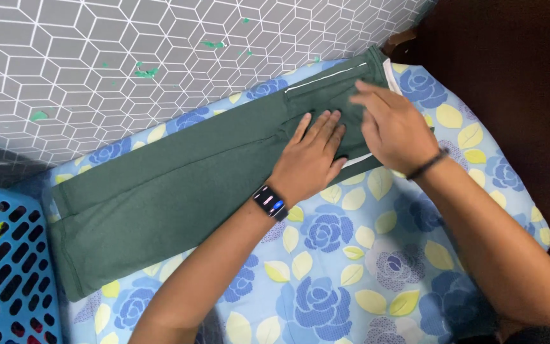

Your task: Folding a green t-shirt and a black polo shirt and placing them in a closet

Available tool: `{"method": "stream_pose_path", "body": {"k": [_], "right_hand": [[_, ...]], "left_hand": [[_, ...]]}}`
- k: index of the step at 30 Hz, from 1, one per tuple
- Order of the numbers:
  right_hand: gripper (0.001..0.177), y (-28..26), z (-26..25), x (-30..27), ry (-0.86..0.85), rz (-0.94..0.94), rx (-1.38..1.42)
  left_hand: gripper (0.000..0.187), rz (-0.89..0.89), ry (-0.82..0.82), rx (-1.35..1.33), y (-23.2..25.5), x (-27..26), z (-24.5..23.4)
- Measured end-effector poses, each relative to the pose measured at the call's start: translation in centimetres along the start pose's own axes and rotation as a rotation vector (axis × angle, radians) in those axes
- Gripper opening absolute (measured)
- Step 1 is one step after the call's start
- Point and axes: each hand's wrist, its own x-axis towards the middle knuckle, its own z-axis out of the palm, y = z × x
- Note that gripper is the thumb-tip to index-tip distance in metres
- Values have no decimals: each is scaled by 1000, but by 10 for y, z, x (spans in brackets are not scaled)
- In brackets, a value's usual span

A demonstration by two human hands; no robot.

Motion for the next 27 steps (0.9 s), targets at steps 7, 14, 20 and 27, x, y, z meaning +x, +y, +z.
{"method": "stream_pose_path", "body": {"k": [7, 14, 20, 27], "right_hand": [[52, 5, 47, -10, -175, 47, -97], [58, -12, 32, 6, -377, 176, -123], [52, -58, 46, 40, -155, 0, -14], [71, -56, 76, 38, -338, 247, -104]], "left_hand": [[63, -71, -99, -85, -6, -4, 11], [62, -45, -140, -58, -40, -44, -54], [56, -341, -285, 176, -85, -140, -134], [57, -858, -229, 240, -137, -241, -180]]}}
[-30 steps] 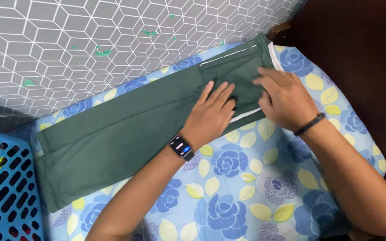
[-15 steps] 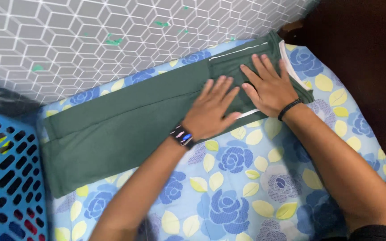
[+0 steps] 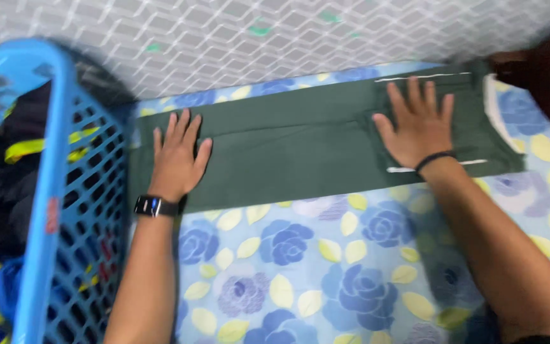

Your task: Folding a green t-shirt and a black polo shirt and placing them in a closet

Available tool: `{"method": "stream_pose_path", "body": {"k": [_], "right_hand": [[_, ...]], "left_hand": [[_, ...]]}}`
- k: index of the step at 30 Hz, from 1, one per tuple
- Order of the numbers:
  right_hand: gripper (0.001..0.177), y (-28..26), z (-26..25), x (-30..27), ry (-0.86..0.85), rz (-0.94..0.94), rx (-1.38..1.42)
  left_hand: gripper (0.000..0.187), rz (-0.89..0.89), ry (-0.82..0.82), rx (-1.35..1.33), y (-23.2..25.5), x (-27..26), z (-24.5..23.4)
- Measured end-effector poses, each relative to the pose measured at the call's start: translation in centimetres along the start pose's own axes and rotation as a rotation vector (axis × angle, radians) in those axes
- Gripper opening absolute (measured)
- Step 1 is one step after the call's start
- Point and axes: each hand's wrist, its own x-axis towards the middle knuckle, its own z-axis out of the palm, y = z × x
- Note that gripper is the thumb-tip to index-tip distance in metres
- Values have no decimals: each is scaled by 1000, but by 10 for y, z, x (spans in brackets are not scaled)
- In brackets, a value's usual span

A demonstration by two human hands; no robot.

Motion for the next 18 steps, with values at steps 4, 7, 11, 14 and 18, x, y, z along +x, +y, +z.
{"method": "stream_pose_path", "body": {"k": [4, 7, 11, 14, 18], "right_hand": [[76, -16, -20, 4, -134, 118, 104], [76, -4, -3, 3, -26, 37, 66], [70, -7, -5, 6, 63, -56, 22], [49, -34, -18, 9, 483, -394, -107], [28, -98, -30, 7, 236, -364, 327]], "left_hand": [[58, -39, 190, 145, -45, 0, 17], [59, -319, 153, 284, -54, -8, 21], [23, -431, 91, 869, -40, -10, 37], [23, -449, 137, 741, -39, -8, 53], [17, -470, 326, 716, -38, -10, 40]]}}
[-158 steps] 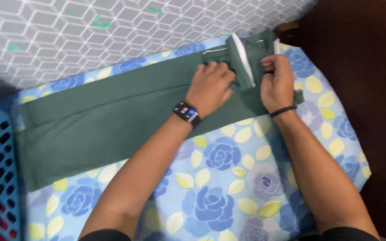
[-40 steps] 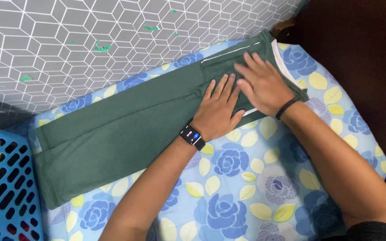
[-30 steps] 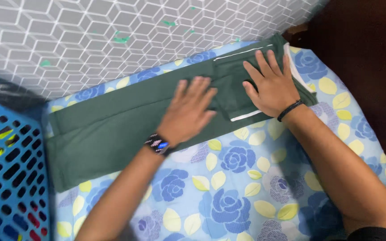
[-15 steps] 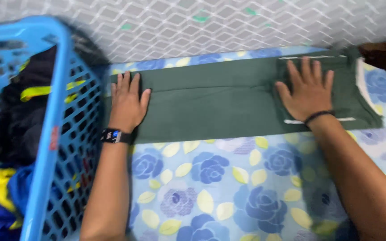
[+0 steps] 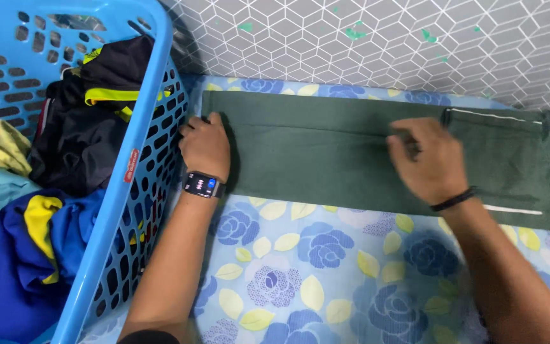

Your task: Folding a green t-shirt and a black polo shirt and placing them in a closet

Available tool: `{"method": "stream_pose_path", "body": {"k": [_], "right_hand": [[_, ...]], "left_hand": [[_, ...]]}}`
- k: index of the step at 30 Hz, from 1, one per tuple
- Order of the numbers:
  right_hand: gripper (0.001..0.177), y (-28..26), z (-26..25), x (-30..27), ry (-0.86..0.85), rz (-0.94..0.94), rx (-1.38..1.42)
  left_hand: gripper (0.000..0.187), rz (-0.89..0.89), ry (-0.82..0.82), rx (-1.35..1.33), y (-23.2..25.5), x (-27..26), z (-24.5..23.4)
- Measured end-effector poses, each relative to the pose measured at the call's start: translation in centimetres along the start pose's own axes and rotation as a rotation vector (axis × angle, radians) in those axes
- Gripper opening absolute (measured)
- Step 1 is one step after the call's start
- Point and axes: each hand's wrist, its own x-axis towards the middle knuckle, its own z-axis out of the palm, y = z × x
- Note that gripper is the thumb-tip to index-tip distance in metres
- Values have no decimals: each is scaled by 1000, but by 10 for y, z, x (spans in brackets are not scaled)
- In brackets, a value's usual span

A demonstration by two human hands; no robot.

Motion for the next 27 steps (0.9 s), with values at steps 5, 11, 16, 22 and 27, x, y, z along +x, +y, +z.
{"method": "stream_pose_path", "body": {"k": [5, 11, 16, 22, 27], "right_hand": [[37, -77, 6, 31, -335, 314, 814], [64, -132, 51, 56, -698, 570, 1314], [74, -157, 94, 74, -705, 667, 1470], [52, -144, 101, 81, -535, 846, 1595], [24, -122, 104, 80, -434, 901, 1612]], "left_hand": [[8, 11, -17, -86, -9, 1, -30], [15, 110, -163, -339, -16, 8, -41], [44, 222, -342, -767, -14, 19, -110], [61, 462, -654, -1613, -33, 31, -178], [57, 425, -759, -1768, -33, 39, -178]]}}
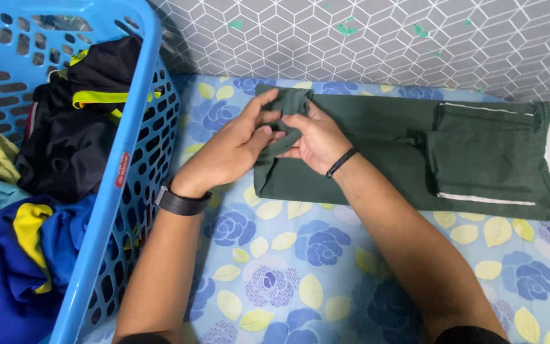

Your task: Folding a green t-shirt and a black polo shirt and placing them in a closet

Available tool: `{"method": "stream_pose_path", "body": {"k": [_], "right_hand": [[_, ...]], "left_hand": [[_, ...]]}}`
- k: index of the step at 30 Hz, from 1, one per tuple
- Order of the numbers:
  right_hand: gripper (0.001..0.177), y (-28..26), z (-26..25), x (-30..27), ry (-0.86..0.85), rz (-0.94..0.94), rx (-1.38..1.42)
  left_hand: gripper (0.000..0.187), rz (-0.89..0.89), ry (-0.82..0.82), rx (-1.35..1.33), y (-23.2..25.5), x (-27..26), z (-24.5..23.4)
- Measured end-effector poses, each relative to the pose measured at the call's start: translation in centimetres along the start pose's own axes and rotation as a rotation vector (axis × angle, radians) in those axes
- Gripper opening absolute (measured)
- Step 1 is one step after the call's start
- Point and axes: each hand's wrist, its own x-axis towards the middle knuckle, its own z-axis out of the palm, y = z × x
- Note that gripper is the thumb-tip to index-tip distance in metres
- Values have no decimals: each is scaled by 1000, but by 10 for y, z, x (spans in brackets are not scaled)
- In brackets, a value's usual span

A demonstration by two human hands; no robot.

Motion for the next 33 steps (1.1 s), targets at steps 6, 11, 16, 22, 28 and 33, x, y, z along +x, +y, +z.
{"method": "stream_pose_path", "body": {"k": [6, 11, 16, 22, 28, 33], "right_hand": [[35, -47, -66, -39, 19, -554, -768], [45, -130, -101, -141, 62, -407, -515], [56, -170, -204, -217, 213, -444, -363], [37, -147, -335, -210, 573, -118, -515], [53, -103, -411, -181, 814, -162, -1392], [34, -116, -353, -197, 711, -569, -1076]], "left_hand": [[39, 259, 323, 258, -15, 9, -1], [25, 227, 361, 406, -38, 18, 12], [20, 230, 204, 570, -67, 26, 44], [28, 7, 102, 594, -76, 41, 79], [42, 16, 0, 605, -80, 88, 131], [45, -236, 39, 461, -67, 115, 157]]}}
